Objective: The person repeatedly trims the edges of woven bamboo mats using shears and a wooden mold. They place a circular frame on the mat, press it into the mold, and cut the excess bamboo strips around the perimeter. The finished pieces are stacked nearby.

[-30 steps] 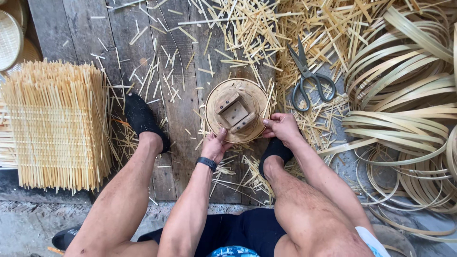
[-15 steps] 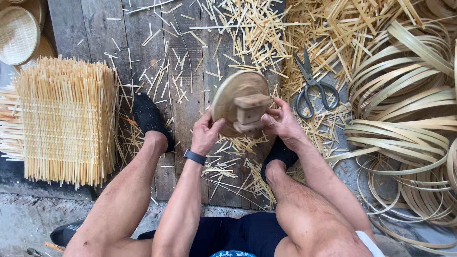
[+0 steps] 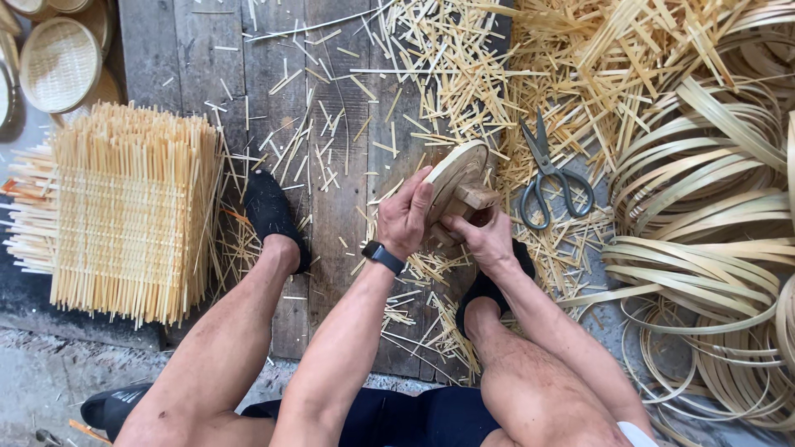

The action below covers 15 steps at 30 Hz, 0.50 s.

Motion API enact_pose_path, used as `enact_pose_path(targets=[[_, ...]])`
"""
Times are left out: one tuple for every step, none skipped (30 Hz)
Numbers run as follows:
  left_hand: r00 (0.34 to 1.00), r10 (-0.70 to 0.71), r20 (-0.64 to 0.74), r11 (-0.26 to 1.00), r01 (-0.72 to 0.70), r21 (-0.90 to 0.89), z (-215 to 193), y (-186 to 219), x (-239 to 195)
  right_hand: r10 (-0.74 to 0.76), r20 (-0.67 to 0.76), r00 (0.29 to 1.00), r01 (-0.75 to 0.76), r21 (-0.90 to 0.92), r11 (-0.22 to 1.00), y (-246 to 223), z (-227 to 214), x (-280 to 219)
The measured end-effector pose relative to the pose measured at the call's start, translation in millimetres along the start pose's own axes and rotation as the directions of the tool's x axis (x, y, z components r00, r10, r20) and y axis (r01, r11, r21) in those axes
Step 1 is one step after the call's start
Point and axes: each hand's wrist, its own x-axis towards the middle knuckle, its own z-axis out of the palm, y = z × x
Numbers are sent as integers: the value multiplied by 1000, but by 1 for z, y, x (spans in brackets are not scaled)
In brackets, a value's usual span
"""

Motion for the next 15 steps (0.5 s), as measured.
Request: enact_pose_path(targets=[[1000, -27, 3, 1000, 27, -5, -3, -2, 3, 5, 5, 1000, -5, 23, 1000, 1, 2, 1], [999, -53, 11, 999, 53, -12, -5, -3, 5, 8, 2, 1000, -8, 30, 1000, 1, 4, 2], [1000, -19, 12, 1000, 19, -20, -6, -6, 6, 12, 0, 1000, -12, 37, 999, 2, 4, 2], [1000, 15, 15, 999, -15, -32, -5, -8, 7, 14, -6, 1000, -14, 40, 999, 1, 3, 4], [999, 50, 17, 998, -49, -44, -3, -11, 8, 9, -4, 1000, -9, 43, 999, 2, 2, 6], [998, 64, 23, 997, -63, -47, -2, -16, 8, 7, -2, 1000, -7, 45, 999, 2, 1, 5], [997, 77, 29, 996, -76, -49, -1, -21, 9, 5, 0, 1000, -5, 47, 999, 3, 0, 6], [995, 90, 37, 995, -88, -50, -3, -27, 9, -5, 27, 1000, 4, 29, 1000, 4, -1, 5], [998, 37, 46, 997, -34, -69, -6, -35, 12, -14, 55, 998, 13, 11, 1000, 5, -4, 3], [998, -14, 56, 996, 19, -89, -11, -45, 17, -23, 82, 996, 24, -7, 1000, 5, -7, 4], [996, -65, 69, 992, 72, -107, -18, -55, 22, 26, 113, 993, -40, 126, 991, 6, -12, 2], [977, -211, -3, 964, 208, -166, -30, -68, 27, 68, 147, 987, -104, 252, 962, 6, -20, 1], [932, -357, -64, 913, 334, -234, -45, -81, 33, 106, 187, 977, -170, 372, 913, 7, -28, 2], [910, -403, -100, 911, 389, -136, -58, -95, 33, 61, 199, 978, -136, 390, 911, 12, -36, -1], [885, -444, -140, 896, 443, -37, -69, -110, 32, 16, 209, 978, -102, 409, 907, 17, -45, -4]])
